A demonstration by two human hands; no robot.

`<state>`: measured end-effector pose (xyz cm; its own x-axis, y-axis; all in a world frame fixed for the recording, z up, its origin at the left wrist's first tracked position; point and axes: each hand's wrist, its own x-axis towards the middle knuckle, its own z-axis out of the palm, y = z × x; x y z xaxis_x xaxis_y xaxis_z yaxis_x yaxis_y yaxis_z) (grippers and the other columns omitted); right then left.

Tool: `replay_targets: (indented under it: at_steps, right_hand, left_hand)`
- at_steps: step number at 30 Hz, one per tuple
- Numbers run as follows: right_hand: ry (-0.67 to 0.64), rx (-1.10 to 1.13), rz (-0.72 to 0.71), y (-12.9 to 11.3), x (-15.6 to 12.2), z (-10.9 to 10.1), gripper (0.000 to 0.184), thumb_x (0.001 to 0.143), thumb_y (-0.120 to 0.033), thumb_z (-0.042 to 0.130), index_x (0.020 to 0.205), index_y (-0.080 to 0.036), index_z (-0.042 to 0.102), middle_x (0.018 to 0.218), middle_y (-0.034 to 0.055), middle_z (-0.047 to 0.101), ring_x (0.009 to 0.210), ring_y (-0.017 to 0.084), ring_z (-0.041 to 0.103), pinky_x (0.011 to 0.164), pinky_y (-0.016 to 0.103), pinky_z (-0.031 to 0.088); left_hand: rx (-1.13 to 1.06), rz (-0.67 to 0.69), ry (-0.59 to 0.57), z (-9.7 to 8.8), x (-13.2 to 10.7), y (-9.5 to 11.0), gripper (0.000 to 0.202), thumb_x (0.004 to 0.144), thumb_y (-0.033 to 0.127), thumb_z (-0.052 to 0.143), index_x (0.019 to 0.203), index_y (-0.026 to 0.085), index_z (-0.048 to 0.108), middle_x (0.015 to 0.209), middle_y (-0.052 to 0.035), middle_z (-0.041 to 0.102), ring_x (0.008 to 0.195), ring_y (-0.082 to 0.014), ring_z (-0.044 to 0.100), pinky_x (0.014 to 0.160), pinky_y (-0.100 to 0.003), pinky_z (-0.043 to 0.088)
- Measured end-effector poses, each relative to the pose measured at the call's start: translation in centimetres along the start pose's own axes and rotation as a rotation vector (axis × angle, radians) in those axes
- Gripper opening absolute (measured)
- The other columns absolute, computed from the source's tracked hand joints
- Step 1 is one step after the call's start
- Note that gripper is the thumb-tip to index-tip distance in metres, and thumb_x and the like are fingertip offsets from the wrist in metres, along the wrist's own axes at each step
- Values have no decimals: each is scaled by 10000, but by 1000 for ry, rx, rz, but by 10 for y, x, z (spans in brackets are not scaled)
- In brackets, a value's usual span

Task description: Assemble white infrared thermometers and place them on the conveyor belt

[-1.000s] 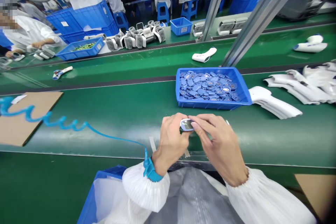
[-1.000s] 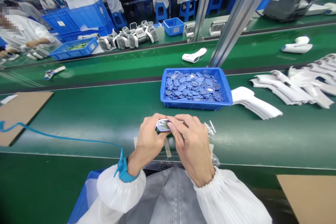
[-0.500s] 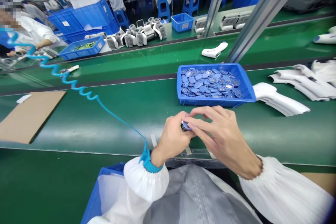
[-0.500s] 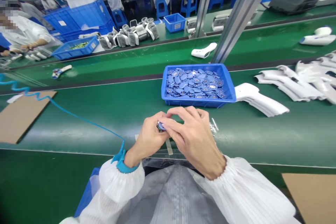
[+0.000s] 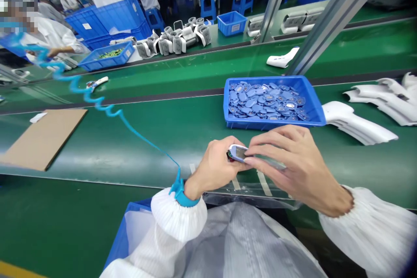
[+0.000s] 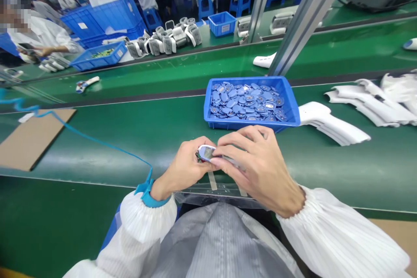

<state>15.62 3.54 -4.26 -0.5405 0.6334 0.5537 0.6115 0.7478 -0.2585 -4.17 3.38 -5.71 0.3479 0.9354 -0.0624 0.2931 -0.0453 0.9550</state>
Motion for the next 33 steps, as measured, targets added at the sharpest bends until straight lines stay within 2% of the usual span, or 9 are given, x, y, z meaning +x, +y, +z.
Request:
replay_targets:
  at_steps: [4, 6, 9, 11, 13, 20, 25, 28, 33]
  right_hand:
    - [-40, -10, -45, -3, 1, -1, 192, 1045, -267, 533, 1155, -274, 689, 1124, 28, 719, 944, 207, 574, 832, 409, 337]
    - [-36, -9, -26, -4, 1, -2, 177, 1043, -279, 536, 1083, -283, 708, 1104, 12, 725, 928, 204, 583, 833, 408, 341]
    - [13, 0, 152, -7, 0, -1, 134, 1015, -325, 594, 1003, -266, 714, 1039, -3, 739, 896, 197, 605, 827, 398, 364]
    - [20, 27, 270, -10, -3, 2, 172, 1022, -340, 578, 1098, -259, 708, 1073, 7, 739, 906, 200, 610, 806, 387, 380]
    - [-9, 75, 316, -14, -5, 7, 237, 1044, -313, 528, 1213, -264, 687, 1136, 16, 727, 930, 198, 604, 790, 373, 391]
    - [68, -3, 212, -24, -11, 11, 220, 1014, -220, 594, 1166, -313, 722, 1162, 3, 703, 917, 173, 580, 855, 388, 365]
    - [68, 7, 268, -23, -4, 13, 225, 1016, -228, 595, 1209, -278, 699, 1142, 9, 711, 925, 174, 581, 825, 372, 369]
    - [39, -34, 207, -21, -2, 13, 207, 1021, -236, 587, 1168, -295, 721, 1149, -2, 718, 901, 178, 573, 833, 390, 356]
    - [120, -95, 134, -22, -3, 11, 143, 973, -214, 666, 1049, -302, 749, 1073, -24, 747, 897, 192, 560, 858, 407, 350]
  left_hand:
    - [19, 17, -1, 1, 0, 1, 207, 774, 248, 801, 799, 187, 604, 698, 55, 583, 641, -108, 462, 595, -248, 357]
    - [42, 27, 40, 2, 0, 1, 205, 776, 258, 809, 808, 189, 618, 718, 44, 618, 649, -116, 498, 613, -255, 374]
    - [61, 27, 163, 5, -1, 2, 188, 801, 282, 808, 865, 202, 651, 797, 16, 689, 709, -144, 568, 666, -273, 410]
    - [76, 33, 216, 7, -1, 2, 194, 814, 306, 808, 872, 209, 650, 819, 9, 700, 736, -157, 584, 683, -282, 417]
    - [90, 45, 231, 8, -2, 2, 197, 827, 316, 802, 860, 210, 639, 801, 16, 691, 721, -154, 575, 690, -289, 412]
    - [192, 96, 265, 9, -2, 2, 127, 832, 105, 712, 856, 205, 638, 848, 30, 719, 769, -153, 579, 770, -308, 389]
    - [206, 113, 257, 9, -2, 1, 133, 815, 134, 736, 857, 194, 625, 816, 35, 699, 738, -147, 550, 749, -311, 367]
    - [205, 114, 271, 10, -3, 0, 148, 800, 89, 713, 859, 195, 629, 827, 42, 707, 742, -141, 559, 755, -311, 366]
    - [204, 137, 260, 10, -3, -2, 147, 811, 58, 664, 858, 194, 636, 841, 45, 720, 753, -134, 579, 775, -311, 373]
